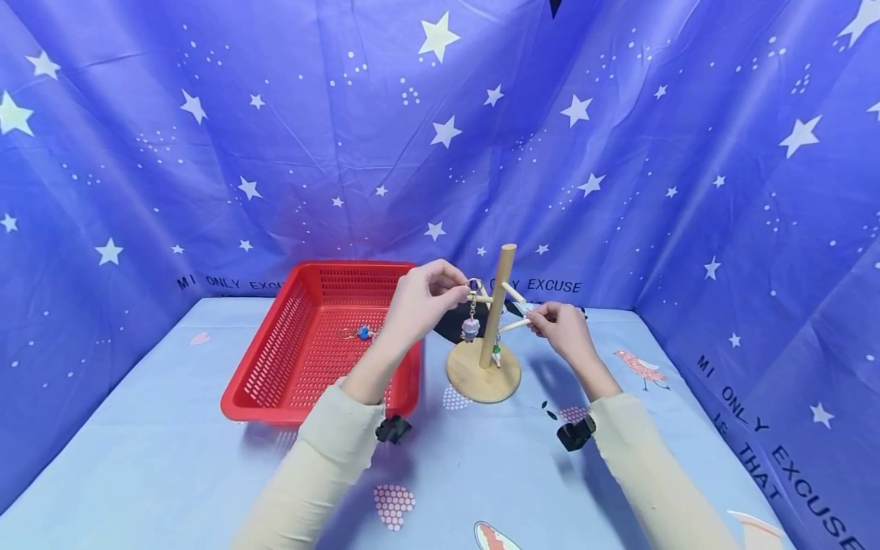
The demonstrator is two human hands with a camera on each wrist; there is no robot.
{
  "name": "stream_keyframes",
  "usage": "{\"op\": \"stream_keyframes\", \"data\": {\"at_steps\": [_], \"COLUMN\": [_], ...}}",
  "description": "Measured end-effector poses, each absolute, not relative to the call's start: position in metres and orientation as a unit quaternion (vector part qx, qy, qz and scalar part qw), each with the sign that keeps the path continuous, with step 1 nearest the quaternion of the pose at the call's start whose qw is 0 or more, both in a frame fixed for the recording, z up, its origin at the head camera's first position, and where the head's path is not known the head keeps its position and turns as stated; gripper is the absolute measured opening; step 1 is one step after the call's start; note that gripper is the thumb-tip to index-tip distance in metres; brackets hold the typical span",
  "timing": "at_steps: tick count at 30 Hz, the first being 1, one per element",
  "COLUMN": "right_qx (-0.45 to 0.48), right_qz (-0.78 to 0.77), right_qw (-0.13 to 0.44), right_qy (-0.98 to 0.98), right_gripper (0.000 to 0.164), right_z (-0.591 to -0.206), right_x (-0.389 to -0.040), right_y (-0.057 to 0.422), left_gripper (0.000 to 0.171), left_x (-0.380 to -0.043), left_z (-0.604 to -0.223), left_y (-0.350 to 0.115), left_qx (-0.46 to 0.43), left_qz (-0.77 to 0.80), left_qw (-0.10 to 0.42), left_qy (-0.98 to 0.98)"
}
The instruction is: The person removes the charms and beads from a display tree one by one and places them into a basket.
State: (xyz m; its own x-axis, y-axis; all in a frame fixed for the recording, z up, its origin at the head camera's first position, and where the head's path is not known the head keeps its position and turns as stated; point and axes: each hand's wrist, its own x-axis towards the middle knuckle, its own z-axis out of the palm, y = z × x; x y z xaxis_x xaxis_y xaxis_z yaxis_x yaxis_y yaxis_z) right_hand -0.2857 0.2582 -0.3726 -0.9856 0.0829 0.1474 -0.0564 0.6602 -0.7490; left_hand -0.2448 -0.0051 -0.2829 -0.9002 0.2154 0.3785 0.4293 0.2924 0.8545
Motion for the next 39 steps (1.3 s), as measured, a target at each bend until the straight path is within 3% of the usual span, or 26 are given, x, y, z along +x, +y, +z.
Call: {"op": "stream_keyframes", "data": {"at_steps": [13,39], "right_qx": [-0.008,-0.013], "right_qz": [0.398,0.403], "right_qw": [0.092,0.085], "right_qy": [-0.913,-0.911], "right_gripper": [0.022,0.023], "right_z": [-0.372,-0.372], "right_x": [-0.285,-0.285], "right_y": [0.259,0.257], "left_gripper": [0.009,0.018], "left_x": [-0.258,-0.286], "left_z": [-0.283,-0.3], "left_y": [-0.035,-0.092], "left_qx": [-0.163,-0.088], "left_qz": [-0.564,-0.589], "left_qw": [0.11,0.09], "left_qy": [-0.802,-0.799]}}
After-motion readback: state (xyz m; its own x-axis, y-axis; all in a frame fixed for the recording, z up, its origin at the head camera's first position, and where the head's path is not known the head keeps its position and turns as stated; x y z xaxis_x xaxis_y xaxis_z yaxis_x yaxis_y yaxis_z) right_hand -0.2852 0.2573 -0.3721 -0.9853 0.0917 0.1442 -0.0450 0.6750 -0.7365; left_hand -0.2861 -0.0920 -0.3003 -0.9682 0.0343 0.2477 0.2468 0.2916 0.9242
